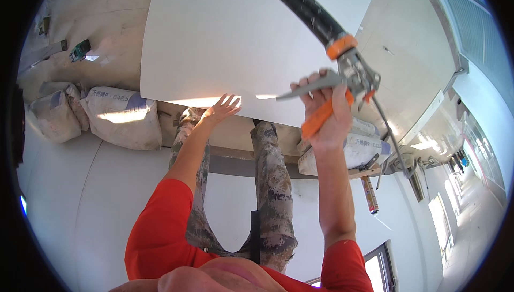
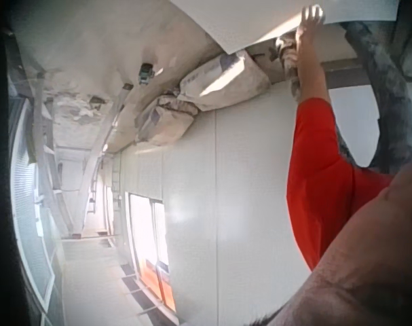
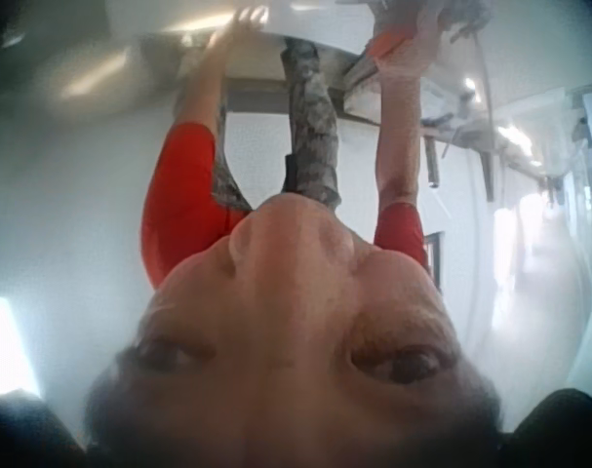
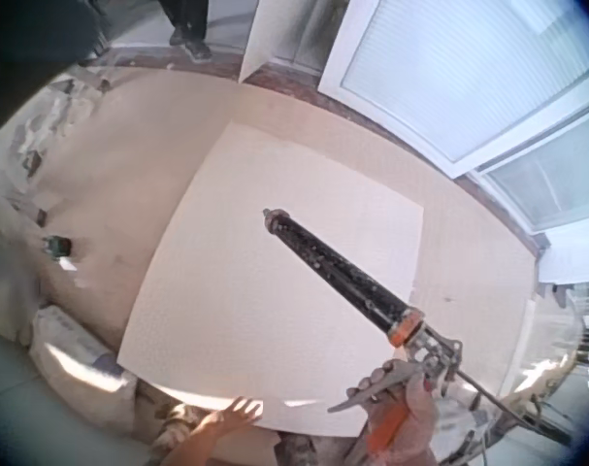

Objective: The person uses a manual tile cutter to score and snap a white panel, then carries it to a wall and fits it into place. He uses a wooden block to tap the panel flush, applies sealant with a caulking gun to the back of another panel, and positions it against the wall.

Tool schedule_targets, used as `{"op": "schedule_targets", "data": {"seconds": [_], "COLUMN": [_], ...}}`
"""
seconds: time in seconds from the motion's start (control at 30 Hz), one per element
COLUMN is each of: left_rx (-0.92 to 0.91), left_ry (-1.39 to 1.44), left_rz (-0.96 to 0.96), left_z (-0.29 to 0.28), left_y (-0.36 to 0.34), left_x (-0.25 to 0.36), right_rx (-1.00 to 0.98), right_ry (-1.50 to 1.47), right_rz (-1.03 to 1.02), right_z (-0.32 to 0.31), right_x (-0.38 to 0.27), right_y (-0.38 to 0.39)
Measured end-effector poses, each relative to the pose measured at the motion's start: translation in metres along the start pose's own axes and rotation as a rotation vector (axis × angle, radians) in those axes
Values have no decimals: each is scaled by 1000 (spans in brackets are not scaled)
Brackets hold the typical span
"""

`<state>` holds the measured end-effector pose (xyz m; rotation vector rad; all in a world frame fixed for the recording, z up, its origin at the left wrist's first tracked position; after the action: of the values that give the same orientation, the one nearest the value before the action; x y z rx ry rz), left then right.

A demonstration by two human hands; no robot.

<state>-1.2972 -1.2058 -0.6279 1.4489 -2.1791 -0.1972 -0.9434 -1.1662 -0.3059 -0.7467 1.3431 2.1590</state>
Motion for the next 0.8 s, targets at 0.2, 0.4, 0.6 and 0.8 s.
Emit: {"op": "schedule_targets", "data": {"seconds": [0.2, 0.4, 0.6, 0.8], "left_rx": [-58, 161, 294, 341], "left_ry": [176, 772, 838, 890], "left_rz": [-336, -600, -908, -976], "left_z": [-23, -290, -321, -307], "left_y": [75, 225, 332, 335], "left_x": [5, -26, -1, -10], "right_rx": [-97, -111, 30, 116], "right_ry": [87, 103, 80, 80], "right_rz": [-63, -139, -126, -130], "right_z": [110, 197, 248, 268], "right_x": [-7, -48, -20, 0], "right_y": [-104, -170, -236, -258]}}
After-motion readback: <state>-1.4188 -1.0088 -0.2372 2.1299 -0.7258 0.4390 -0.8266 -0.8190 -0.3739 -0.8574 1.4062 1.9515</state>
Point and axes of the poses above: each hand's wrist, its own y-axis away from the middle knuckle, its own z-axis out of the palm, x = y × z, the point moved 10 cm from there along -y, towards the middle knuckle, and after that the axes turned 1 degree about x, right-handed, at the moved point
